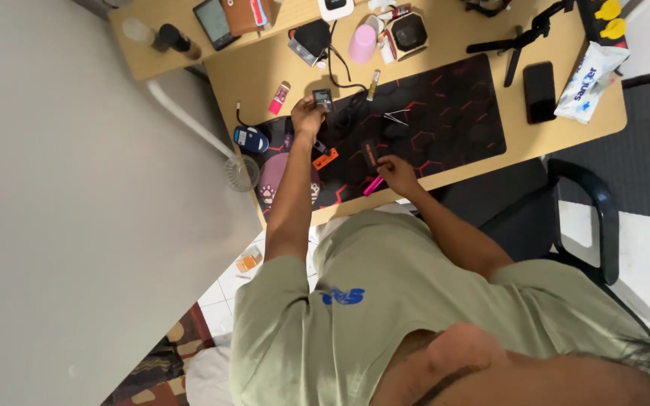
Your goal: Organizing and examining various small items on a desk including electronics and tools
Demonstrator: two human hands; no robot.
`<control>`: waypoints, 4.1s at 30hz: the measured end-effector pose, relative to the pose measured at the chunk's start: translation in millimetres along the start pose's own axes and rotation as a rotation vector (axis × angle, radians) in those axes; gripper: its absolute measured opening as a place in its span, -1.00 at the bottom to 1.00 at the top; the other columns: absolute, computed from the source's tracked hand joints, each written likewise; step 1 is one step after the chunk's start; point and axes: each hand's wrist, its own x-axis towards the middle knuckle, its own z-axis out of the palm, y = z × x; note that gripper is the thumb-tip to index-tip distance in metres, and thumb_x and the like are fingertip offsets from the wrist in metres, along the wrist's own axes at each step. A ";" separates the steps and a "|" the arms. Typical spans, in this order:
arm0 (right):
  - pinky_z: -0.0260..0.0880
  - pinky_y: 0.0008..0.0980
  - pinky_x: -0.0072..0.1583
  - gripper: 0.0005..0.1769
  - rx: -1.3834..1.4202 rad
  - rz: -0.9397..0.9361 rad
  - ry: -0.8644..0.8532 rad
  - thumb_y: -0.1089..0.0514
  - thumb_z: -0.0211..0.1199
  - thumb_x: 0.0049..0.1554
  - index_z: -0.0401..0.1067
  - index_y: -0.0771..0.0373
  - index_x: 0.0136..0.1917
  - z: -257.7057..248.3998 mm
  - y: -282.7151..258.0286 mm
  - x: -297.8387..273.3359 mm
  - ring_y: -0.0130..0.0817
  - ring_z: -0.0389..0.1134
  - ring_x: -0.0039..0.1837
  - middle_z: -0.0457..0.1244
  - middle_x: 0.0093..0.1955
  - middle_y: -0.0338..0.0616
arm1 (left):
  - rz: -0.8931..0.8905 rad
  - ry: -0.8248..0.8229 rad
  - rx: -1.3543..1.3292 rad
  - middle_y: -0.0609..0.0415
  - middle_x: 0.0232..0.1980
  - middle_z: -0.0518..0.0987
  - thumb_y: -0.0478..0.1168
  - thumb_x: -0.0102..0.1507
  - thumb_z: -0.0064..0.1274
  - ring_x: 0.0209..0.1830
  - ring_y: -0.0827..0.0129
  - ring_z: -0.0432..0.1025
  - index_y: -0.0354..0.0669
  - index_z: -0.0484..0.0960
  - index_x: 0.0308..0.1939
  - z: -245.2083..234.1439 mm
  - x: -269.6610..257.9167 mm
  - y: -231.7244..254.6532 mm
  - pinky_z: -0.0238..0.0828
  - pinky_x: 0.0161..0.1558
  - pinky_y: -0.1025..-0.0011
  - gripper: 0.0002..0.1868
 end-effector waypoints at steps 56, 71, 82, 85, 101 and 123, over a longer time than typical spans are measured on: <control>0.59 -0.37 0.01 -0.41 0.913 0.019 -0.108 0.19 0.30 0.19 0.21 0.11 0.44 -61.5 -234.4 34.0 -0.19 0.53 -0.01 0.36 0.22 0.00 | 1.025 0.348 0.831 -0.02 0.09 0.64 -0.27 0.31 0.12 -0.04 0.18 0.52 0.08 0.26 0.44 -63.9 -184.4 290.2 0.58 -0.13 0.29 -0.36; 0.55 -0.43 0.07 -0.38 0.864 -0.016 -0.036 0.19 0.30 0.14 0.27 -0.08 0.43 -53.2 -321.5 47.2 -0.40 0.36 0.22 0.27 0.37 -0.18 | 1.051 0.465 1.009 -0.10 0.04 0.62 0.50 0.16 -0.21 0.05 0.12 0.48 -0.22 0.57 0.13 -19.9 -154.6 317.5 0.51 -0.01 0.08 -0.11; 0.60 -0.44 -0.05 -0.66 1.008 -0.184 0.060 0.40 0.23 0.21 0.32 0.05 0.16 -68.5 -348.9 29.9 -0.33 0.36 -0.06 0.27 0.17 0.08 | 1.175 0.337 0.316 0.07 -0.22 0.74 -0.37 0.41 -0.07 -0.72 0.65 0.30 -0.08 0.43 0.38 -9.3 -129.1 283.3 0.37 -0.71 0.67 -0.57; 0.68 -0.37 0.08 -0.91 0.929 -0.356 0.140 0.26 0.30 0.20 0.46 0.24 -0.01 -57.0 -355.8 38.1 -0.33 0.38 0.09 0.23 0.16 -0.07 | 1.115 0.364 0.336 0.12 -0.44 0.68 -0.27 0.43 -0.05 -0.72 0.58 0.37 -0.26 0.45 0.34 -15.9 -135.0 277.5 0.41 -0.71 0.60 -0.61; 0.18 0.02 0.51 -0.56 0.028 -0.707 0.141 0.31 0.12 0.32 0.24 0.41 0.44 -30.6 -444.5 104.6 0.10 0.21 0.48 0.21 0.45 0.22 | 1.048 0.416 0.518 -0.14 -0.05 0.54 -0.32 0.28 0.07 -0.12 -0.10 0.55 -0.14 0.67 0.10 -49.0 -126.4 259.3 0.48 -0.09 0.22 -0.69; 0.13 -0.63 -0.44 -0.43 -0.051 -0.795 0.195 0.21 -0.01 0.54 -0.15 0.16 0.69 -34.9 -415.2 108.9 -0.59 0.12 -0.47 0.17 -0.41 -0.38 | 0.941 0.597 0.394 0.06 -0.45 0.61 -0.13 0.25 0.00 -0.46 0.15 0.50 -0.03 0.69 -0.23 -88.4 -77.6 135.6 0.42 -0.31 0.16 -0.83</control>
